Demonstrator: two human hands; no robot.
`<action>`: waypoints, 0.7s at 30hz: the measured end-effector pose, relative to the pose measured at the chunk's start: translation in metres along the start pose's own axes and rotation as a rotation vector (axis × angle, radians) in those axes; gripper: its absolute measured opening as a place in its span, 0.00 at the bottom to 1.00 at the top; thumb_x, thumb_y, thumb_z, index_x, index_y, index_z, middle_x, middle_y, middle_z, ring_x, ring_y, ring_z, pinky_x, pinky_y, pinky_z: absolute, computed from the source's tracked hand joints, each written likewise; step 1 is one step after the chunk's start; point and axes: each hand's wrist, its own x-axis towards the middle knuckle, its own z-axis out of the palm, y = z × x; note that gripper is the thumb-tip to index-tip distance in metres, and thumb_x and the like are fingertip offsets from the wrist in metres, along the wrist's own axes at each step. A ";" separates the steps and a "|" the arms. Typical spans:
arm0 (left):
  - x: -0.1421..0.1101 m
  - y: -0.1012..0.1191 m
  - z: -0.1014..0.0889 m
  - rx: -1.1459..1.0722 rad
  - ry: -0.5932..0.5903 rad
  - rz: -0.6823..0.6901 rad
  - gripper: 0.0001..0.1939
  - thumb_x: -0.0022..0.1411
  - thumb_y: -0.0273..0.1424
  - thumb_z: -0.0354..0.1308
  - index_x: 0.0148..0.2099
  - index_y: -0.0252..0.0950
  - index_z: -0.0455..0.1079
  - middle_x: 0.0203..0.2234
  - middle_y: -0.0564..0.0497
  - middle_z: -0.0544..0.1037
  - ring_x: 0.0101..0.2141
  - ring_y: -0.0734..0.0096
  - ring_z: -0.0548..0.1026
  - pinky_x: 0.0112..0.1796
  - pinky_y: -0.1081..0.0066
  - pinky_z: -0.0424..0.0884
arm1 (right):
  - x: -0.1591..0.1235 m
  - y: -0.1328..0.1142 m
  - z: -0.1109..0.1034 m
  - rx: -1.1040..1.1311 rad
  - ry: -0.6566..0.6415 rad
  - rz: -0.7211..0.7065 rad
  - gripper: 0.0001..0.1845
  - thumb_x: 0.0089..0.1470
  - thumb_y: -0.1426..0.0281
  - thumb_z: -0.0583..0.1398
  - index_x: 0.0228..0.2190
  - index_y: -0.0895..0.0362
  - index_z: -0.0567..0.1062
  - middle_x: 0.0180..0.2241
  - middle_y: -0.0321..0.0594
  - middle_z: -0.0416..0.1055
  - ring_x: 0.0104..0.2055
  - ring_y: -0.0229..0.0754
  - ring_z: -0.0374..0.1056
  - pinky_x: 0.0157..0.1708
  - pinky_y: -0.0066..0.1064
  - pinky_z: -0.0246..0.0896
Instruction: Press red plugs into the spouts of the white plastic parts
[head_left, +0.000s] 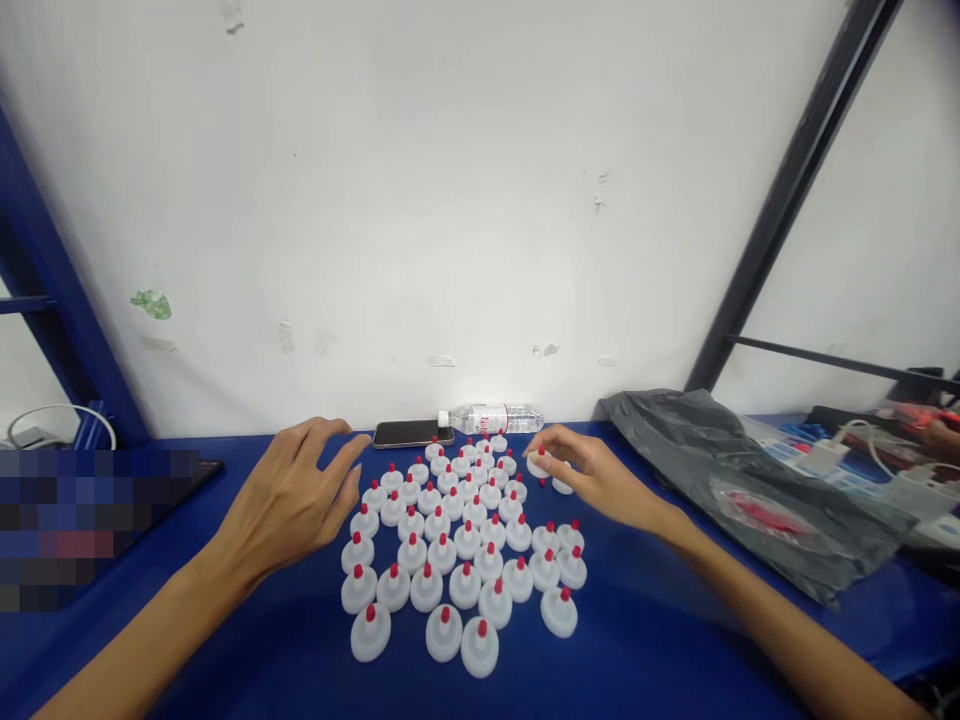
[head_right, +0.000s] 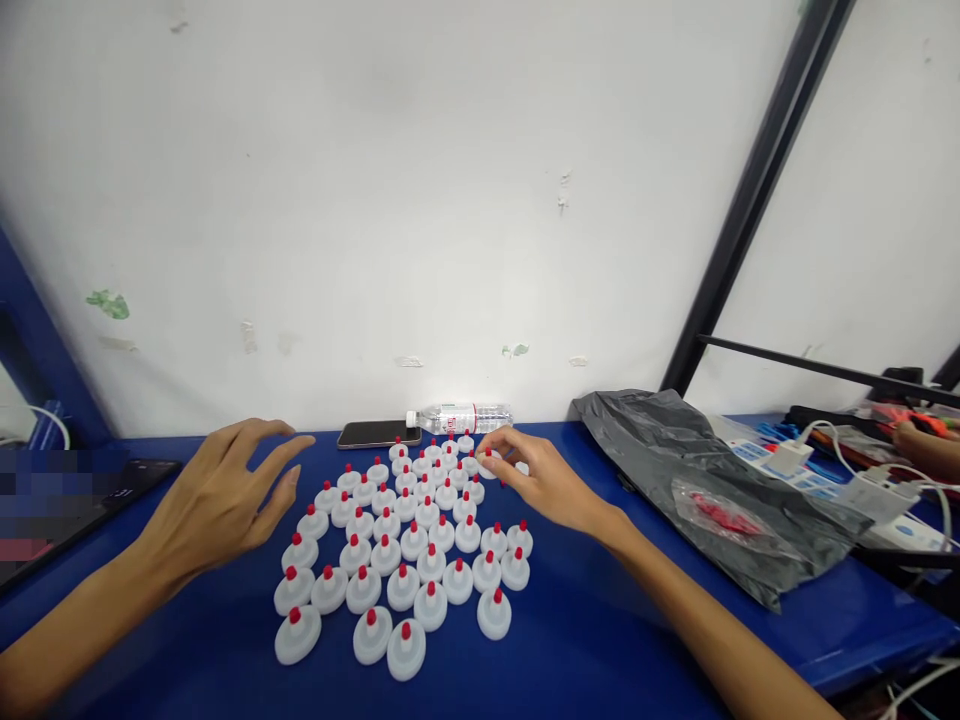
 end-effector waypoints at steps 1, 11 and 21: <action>0.001 0.002 -0.002 0.003 0.021 0.019 0.16 0.67 0.27 0.55 0.53 0.28 0.78 0.47 0.31 0.78 0.48 0.42 0.76 0.49 0.48 0.75 | 0.000 -0.001 0.002 -0.015 0.007 -0.010 0.19 0.70 0.50 0.57 0.44 0.52 0.77 0.40 0.40 0.79 0.38 0.42 0.73 0.37 0.32 0.67; 0.056 0.066 -0.026 -0.234 0.178 0.218 0.12 0.70 0.31 0.51 0.44 0.35 0.76 0.31 0.42 0.79 0.36 0.53 0.73 0.37 0.54 0.71 | -0.002 -0.048 0.018 -0.020 -0.055 -0.215 0.33 0.57 0.36 0.61 0.37 0.53 0.84 0.33 0.39 0.79 0.33 0.40 0.72 0.35 0.31 0.62; 0.109 0.131 -0.022 -0.687 0.098 0.192 0.27 0.79 0.29 0.39 0.24 0.39 0.62 0.15 0.54 0.66 0.20 0.70 0.62 0.24 0.64 0.56 | -0.042 -0.078 0.003 0.039 0.022 -0.228 0.31 0.59 0.39 0.61 0.28 0.53 0.82 0.25 0.33 0.72 0.27 0.36 0.66 0.29 0.28 0.59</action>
